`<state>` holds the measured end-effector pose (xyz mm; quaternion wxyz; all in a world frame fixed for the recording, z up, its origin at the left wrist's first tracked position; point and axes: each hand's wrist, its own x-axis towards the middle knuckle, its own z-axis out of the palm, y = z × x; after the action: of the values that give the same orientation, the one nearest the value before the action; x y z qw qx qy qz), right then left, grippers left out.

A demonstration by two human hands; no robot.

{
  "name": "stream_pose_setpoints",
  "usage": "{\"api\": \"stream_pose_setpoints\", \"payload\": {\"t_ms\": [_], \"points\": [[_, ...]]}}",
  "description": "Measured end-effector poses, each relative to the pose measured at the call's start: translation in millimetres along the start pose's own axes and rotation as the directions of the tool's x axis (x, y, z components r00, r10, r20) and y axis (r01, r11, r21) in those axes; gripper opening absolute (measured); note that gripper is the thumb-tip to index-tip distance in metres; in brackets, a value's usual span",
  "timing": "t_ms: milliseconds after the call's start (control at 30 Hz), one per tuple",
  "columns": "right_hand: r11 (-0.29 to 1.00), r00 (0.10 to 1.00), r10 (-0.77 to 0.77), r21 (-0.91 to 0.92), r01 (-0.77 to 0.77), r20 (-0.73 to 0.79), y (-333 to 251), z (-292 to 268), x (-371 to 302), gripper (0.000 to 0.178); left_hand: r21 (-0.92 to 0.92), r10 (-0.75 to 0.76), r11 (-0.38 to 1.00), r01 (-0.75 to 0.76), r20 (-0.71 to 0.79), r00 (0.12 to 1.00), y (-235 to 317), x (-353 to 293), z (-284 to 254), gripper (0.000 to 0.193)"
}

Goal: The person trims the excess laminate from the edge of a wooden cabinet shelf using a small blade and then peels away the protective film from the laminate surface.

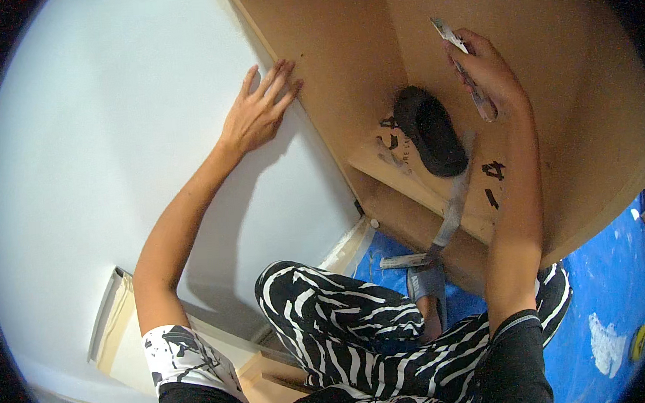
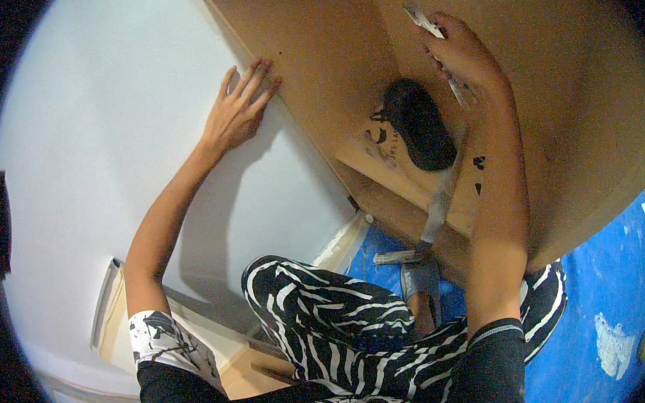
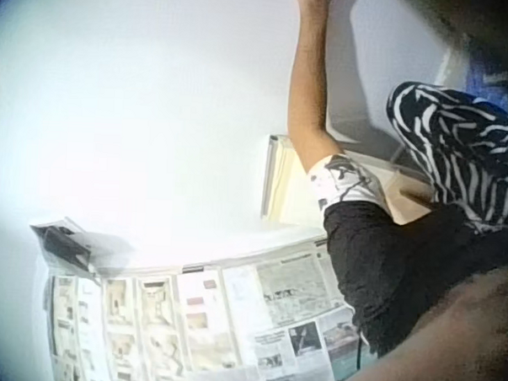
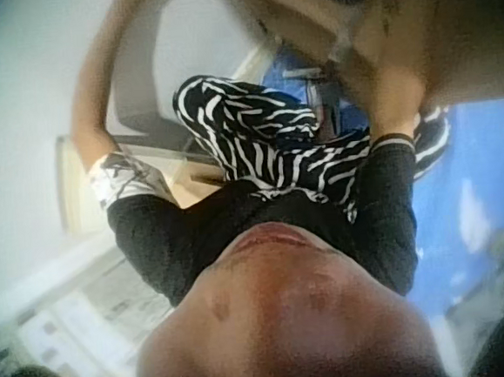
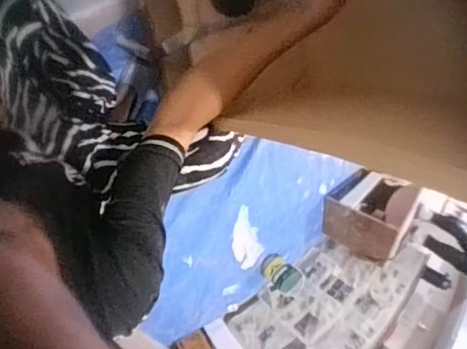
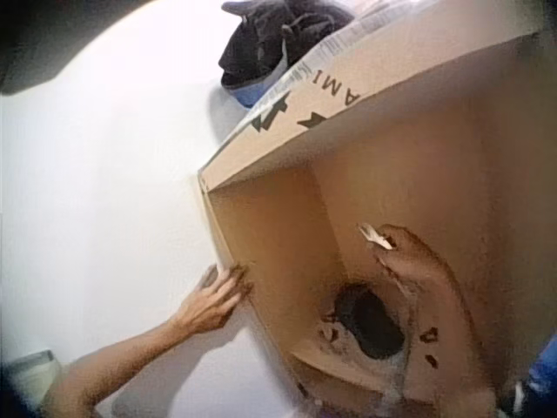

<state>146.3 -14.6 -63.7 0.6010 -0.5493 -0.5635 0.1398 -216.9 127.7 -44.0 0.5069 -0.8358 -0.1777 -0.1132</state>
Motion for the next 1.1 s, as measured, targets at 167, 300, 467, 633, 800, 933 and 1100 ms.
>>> {"api": "stream_pose_setpoints", "payload": {"t_ms": [167,300,467,633,800,933,1100], "points": [[1.0,1.0,0.01,-0.02,-0.01,0.016,-10.4,0.8,-4.1,0.018,0.075,-0.044,0.996,0.049,-0.065,0.997,-34.5,13.5,-18.1,0.055],[0.998,0.998,-0.061,-0.017,0.061,0.03,7.2,-7.0,2.8,0.02,0.133,-0.098,0.984,0.115,-0.129,0.987,-41.4,21.9,-10.0,0.058],[1.0,0.999,0.005,0.013,-0.006,0.04,-13.9,-16.9,-15.6,0.018,-0.076,-0.236,0.97,0.231,-0.068,0.969,30.8,25.7,-0.4,0.083],[0.987,0.996,0.089,0.134,-0.085,-0.023,-40.3,-11.7,-27.9,0.019,-0.185,-0.346,0.918,0.35,0.055,0.937,62.7,27.1,22.5,0.092],[0.991,0.998,0.053,0.122,-0.049,-0.026,-25.6,-16.2,-21.8,0.019,-0.122,-0.335,0.938,0.324,-0.089,0.938,90.0,24.8,24.3,0.071],[0.985,0.999,0.029,0.169,-0.025,-0.022,-15.6,-13.3,-18.3,0.017,-0.516,-0.038,0.857,0.002,-0.059,0.998,183.0,27.5,63.1,0.05],[0.997,0.998,0.057,0.049,-0.058,0.022,-13.9,4.9,-18.7,0.011,-0.748,0.262,0.645,0.156,0.409,0.874,237.9,34.5,50.9,0.058]]}}
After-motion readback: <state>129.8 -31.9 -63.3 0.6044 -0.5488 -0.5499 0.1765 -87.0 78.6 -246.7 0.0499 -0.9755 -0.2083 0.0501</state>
